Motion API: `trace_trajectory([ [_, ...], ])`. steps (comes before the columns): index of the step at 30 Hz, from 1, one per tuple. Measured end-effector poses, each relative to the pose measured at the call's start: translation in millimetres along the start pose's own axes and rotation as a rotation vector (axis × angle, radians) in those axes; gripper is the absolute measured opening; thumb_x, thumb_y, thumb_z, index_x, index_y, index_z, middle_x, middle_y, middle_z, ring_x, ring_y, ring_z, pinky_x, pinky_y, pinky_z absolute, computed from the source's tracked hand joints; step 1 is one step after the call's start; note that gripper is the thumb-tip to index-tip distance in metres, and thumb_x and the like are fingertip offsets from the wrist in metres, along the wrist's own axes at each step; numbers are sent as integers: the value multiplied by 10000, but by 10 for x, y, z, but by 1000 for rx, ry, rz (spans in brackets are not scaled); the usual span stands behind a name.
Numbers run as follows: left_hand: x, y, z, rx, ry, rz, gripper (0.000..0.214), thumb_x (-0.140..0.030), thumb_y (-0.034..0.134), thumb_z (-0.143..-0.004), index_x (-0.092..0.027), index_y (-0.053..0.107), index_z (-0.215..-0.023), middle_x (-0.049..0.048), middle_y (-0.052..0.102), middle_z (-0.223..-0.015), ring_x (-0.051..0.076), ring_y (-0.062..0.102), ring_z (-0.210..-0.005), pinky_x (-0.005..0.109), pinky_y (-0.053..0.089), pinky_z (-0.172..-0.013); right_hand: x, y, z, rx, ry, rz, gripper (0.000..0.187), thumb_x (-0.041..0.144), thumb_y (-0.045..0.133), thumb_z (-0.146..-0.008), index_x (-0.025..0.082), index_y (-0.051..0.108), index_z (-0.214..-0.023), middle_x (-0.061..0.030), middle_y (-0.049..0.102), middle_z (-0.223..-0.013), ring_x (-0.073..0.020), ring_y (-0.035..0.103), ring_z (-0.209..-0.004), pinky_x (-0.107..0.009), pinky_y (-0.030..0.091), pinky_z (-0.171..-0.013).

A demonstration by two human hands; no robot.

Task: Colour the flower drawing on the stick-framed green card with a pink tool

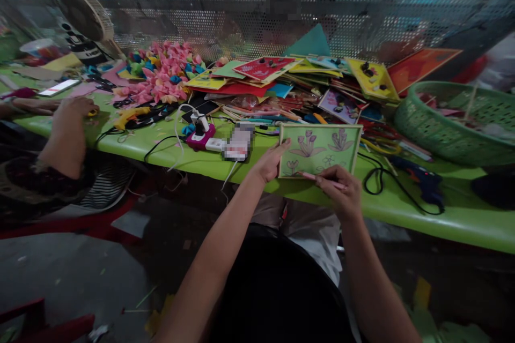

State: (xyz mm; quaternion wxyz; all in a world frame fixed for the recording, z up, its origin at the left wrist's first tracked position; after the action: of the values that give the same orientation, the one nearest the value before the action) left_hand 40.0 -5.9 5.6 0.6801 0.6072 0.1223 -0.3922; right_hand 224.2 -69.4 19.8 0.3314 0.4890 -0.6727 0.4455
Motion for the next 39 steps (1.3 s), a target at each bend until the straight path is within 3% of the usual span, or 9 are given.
trace_trajectory([
  [6,-2,-6,-3,17,8,15,345,-290,715,-980,-148,726,-1293,150,817,-1140,300,780,-1112,479,569,-1085,74,30,2,44,-15,25,166,339,763,-797,215,699,-706,14,634,-618,-145,532,-578,-281,371,-549],
  [10,10,-30,-14,27,4,11,353,-282,708,-984,-132,714,-1304,161,814,-1146,297,787,-1093,481,570,-1085,70,13,-1,-7,-14,18,169,340,771,-792,222,686,-705,17,622,-621,-149,532,-582,-285,380,-555],
  [15,12,-22,-12,40,17,3,320,-258,577,-1049,-133,709,-1312,167,802,-1194,293,760,-1170,487,559,-1100,36,-20,-6,-82,-2,-7,170,336,779,-774,224,677,-697,19,610,-626,-148,520,-584,-289,383,-561],
  [23,9,-33,-23,32,12,13,306,-270,726,-957,-159,744,-1241,143,813,-1161,320,751,-1181,489,564,-1080,53,-34,1,-147,42,-8,174,343,777,-738,220,671,-677,15,615,-607,-140,497,-559,-282,367,-540],
  [33,6,-2,-11,30,-11,16,323,-267,658,-1001,-149,718,-1296,154,809,-1162,307,761,-1157,491,564,-1084,32,23,15,22,-24,47,187,368,756,-820,220,686,-729,15,629,-639,-146,528,-588,-284,377,-557],
  [39,1,-15,-11,14,-12,5,350,-287,675,-998,-173,708,-1327,132,816,-1144,301,753,-1183,488,573,-1079,19,-8,12,-54,-12,43,184,366,767,-805,226,679,-723,17,621,-632,-156,530,-600,-288,392,-565],
])
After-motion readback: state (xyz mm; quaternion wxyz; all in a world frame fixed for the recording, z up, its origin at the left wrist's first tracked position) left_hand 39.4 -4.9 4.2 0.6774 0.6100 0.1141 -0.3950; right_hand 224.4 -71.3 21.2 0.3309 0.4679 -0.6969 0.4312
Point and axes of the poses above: each hand's wrist, its own z-axis away from the middle knuckle, its own y-axis out of the palm, x = y × z, the point moved 5 cm from there along -z, towards the middle knuckle
